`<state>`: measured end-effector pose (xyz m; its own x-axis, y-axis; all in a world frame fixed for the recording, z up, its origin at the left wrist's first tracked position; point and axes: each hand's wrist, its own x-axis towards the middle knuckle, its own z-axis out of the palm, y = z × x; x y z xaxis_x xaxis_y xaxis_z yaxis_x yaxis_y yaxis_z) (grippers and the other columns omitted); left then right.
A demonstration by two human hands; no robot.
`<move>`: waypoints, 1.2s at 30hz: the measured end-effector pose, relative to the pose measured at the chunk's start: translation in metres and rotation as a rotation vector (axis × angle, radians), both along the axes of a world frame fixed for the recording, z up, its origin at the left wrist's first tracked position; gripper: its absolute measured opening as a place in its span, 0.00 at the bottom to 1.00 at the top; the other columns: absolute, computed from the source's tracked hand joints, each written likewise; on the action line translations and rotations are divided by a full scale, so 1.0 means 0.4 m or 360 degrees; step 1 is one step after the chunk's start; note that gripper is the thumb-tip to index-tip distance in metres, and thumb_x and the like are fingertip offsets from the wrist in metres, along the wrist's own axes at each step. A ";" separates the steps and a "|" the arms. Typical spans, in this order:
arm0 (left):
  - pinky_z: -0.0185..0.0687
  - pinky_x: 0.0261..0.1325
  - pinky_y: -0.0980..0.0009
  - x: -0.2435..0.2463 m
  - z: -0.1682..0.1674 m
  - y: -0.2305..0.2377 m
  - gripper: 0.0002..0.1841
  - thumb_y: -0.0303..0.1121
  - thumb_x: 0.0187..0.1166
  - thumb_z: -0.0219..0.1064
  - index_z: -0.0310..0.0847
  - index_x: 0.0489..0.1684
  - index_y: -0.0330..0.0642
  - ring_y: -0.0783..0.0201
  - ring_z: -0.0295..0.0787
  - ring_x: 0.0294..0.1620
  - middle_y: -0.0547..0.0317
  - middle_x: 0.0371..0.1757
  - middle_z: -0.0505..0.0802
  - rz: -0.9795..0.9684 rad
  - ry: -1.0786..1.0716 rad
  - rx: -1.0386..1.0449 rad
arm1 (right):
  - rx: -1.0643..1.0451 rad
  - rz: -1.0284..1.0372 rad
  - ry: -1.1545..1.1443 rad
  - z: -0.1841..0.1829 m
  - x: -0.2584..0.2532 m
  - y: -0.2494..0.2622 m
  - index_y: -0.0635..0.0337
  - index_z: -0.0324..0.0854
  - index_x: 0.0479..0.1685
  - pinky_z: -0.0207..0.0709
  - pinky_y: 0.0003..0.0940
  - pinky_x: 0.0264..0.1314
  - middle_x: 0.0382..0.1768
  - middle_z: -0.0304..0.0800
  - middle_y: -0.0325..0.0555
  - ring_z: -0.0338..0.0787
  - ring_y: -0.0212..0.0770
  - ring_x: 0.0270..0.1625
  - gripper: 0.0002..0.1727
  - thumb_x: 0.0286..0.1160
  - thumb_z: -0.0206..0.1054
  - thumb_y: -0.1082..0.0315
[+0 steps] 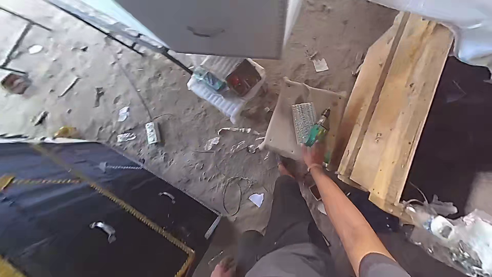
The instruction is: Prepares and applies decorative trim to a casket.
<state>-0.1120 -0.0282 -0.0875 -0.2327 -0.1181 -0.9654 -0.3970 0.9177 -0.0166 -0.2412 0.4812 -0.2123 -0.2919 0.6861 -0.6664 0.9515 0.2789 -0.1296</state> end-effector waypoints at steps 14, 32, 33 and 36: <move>0.82 0.69 0.48 -0.687 -0.629 1.177 0.35 0.53 0.78 0.71 0.74 0.76 0.35 0.49 0.91 0.60 0.44 0.57 0.93 -0.0235 0.0332 0.0547 | 0.0126 -0.0730 0.0029 -0.284 -0.135 0.292 0.61 0.44 0.95 0.82 0.60 0.64 0.66 0.83 0.68 0.87 0.64 0.65 0.73 0.46 0.85 0.37; 0.92 0.59 0.58 -0.872 -0.349 0.820 0.21 0.21 0.65 0.78 0.82 0.58 0.35 0.60 0.96 0.50 0.54 0.48 0.97 0.0550 -0.0231 0.1088 | 0.0189 -0.0459 0.0304 -0.269 -0.101 0.291 0.72 0.62 0.84 0.70 0.66 0.79 0.70 0.79 0.75 0.78 0.71 0.75 0.58 0.54 0.85 0.47; 0.92 0.58 0.59 -0.873 -0.305 0.783 0.18 0.21 0.65 0.77 0.85 0.55 0.37 0.62 0.96 0.47 0.56 0.46 0.98 0.0609 -0.0261 0.1109 | 0.0151 -0.0425 0.0303 -0.264 -0.107 0.291 0.73 0.60 0.85 0.68 0.65 0.81 0.72 0.77 0.76 0.76 0.72 0.77 0.59 0.56 0.85 0.45; 0.93 0.55 0.59 -0.827 -0.185 0.717 0.16 0.21 0.67 0.74 0.84 0.53 0.39 0.61 0.97 0.45 0.55 0.44 0.98 0.0910 -0.0321 0.1101 | 0.0029 -0.0300 0.0114 -0.232 -0.112 0.306 0.74 0.52 0.90 0.65 0.66 0.83 0.80 0.67 0.80 0.71 0.74 0.82 0.62 0.65 0.76 0.36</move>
